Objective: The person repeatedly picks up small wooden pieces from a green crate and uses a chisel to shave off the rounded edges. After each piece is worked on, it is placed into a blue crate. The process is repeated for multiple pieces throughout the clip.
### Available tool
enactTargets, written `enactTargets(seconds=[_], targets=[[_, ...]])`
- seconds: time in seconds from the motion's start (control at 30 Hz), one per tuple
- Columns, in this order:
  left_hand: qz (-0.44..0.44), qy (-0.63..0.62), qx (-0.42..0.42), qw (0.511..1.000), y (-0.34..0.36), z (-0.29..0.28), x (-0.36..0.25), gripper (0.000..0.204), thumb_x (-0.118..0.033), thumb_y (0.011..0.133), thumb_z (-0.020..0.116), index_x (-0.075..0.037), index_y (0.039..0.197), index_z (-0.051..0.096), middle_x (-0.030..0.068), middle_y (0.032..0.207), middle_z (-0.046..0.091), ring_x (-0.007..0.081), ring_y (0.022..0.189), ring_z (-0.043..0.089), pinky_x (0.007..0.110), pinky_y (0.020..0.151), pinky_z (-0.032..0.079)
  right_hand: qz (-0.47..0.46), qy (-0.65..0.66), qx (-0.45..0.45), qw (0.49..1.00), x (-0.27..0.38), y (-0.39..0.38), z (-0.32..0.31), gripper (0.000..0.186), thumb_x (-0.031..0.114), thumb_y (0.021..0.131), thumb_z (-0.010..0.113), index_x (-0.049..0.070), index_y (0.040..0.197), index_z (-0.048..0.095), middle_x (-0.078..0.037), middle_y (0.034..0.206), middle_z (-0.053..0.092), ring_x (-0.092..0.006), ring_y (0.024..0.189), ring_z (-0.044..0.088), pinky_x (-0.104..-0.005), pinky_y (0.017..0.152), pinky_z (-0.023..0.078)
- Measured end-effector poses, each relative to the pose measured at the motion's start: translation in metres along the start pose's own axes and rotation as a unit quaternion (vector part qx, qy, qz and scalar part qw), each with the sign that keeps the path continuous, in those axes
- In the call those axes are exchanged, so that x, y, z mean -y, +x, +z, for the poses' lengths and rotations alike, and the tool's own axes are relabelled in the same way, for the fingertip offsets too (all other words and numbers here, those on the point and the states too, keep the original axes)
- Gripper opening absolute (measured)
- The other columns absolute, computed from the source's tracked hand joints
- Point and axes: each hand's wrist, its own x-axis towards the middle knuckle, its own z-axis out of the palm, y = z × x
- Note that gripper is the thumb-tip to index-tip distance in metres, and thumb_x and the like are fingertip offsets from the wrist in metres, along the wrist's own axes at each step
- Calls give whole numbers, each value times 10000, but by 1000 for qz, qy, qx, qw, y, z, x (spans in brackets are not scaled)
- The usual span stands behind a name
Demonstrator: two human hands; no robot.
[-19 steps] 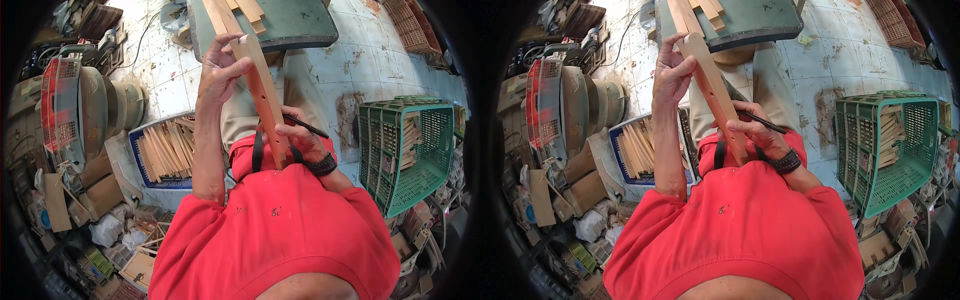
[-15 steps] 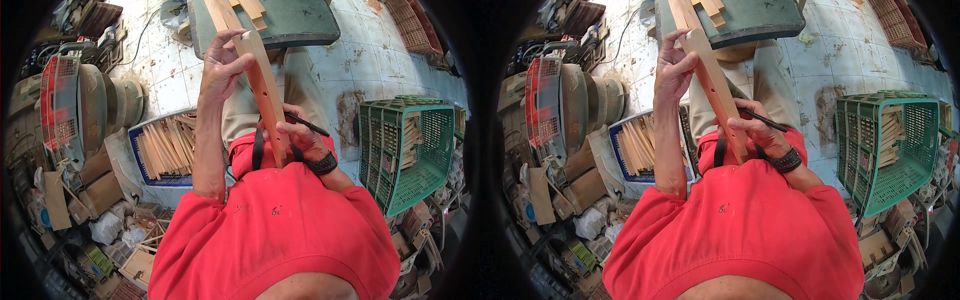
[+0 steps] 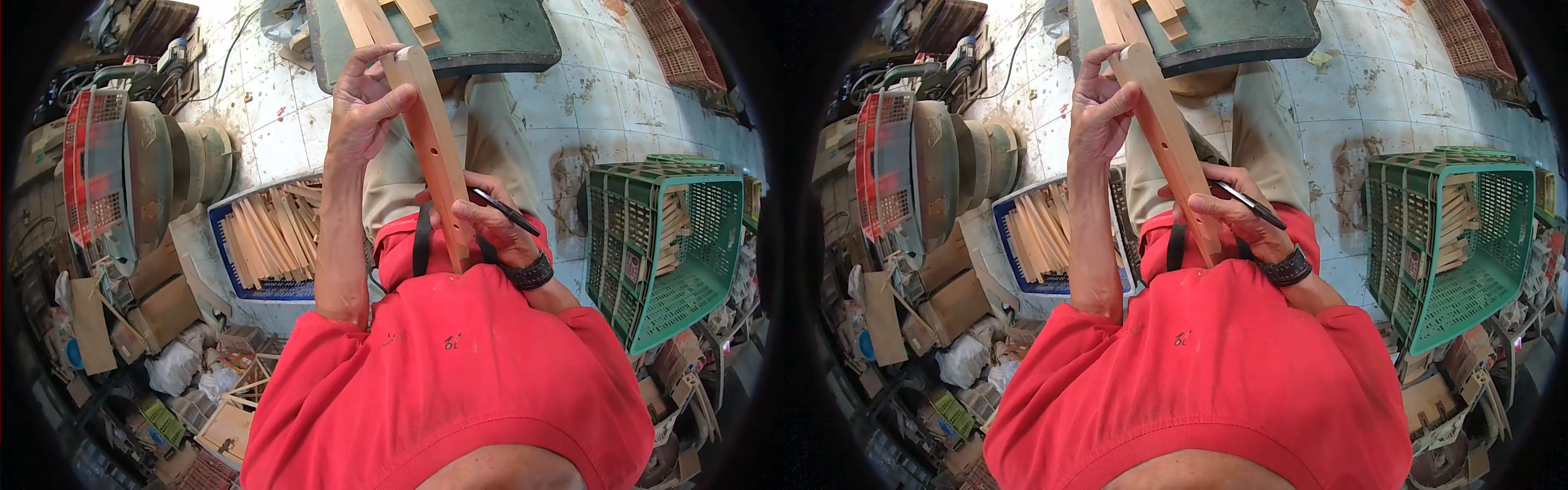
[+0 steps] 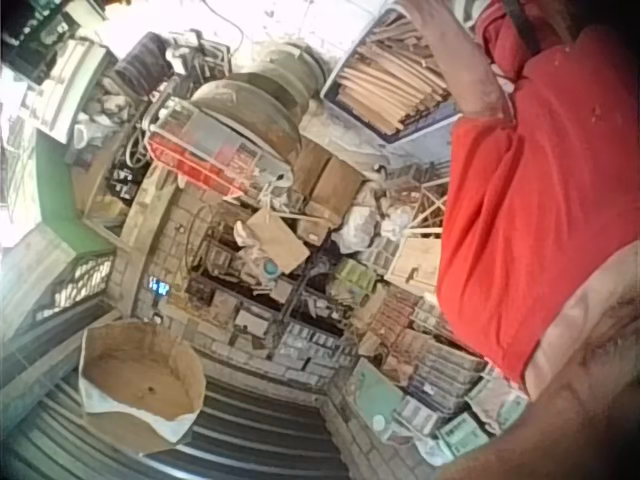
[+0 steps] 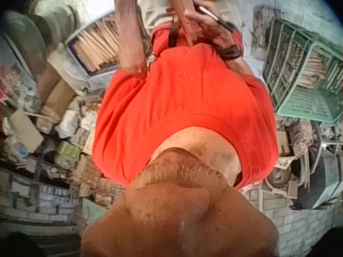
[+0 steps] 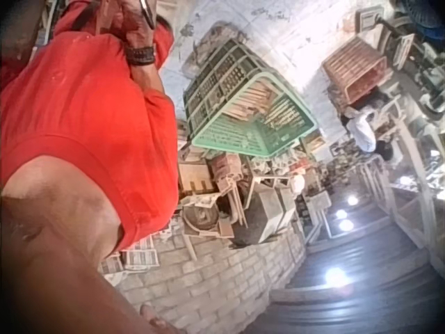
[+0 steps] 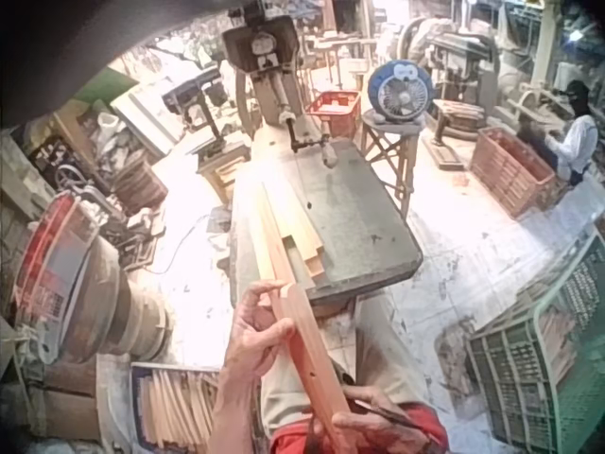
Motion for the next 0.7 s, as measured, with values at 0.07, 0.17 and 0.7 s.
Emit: enactTargets(seconds=[0.07,0.17,0.7], targets=[[-1,15,-9,1000,-1,1,-2,495,49,810,724,-71,1250,532,127,1119,641,180,1008,635,306,873,541,-8,-12,14,1000,-2,1,-2,611,320,872,708,-71,1299,515,-167,1143,650,-160,875,656,-300,821,529],[-6,37,-26,999,-1,4,-3,493,38,807,734,-71,1244,533,122,1118,642,177,1005,636,306,870,541,-11,-28,22,999,-2,-1,-2,614,329,905,673,-68,1334,485,-162,1201,629,-172,909,655,-308,864,517],[-14,54,-20,998,-2,17,-9,506,61,824,702,-79,1278,528,120,1061,655,135,895,639,240,729,536,-20,-17,1,1000,-9,-6,-2,662,400,872,700,-57,1310,509,-148,1117,661,-132,846,635,-272,755,533]])
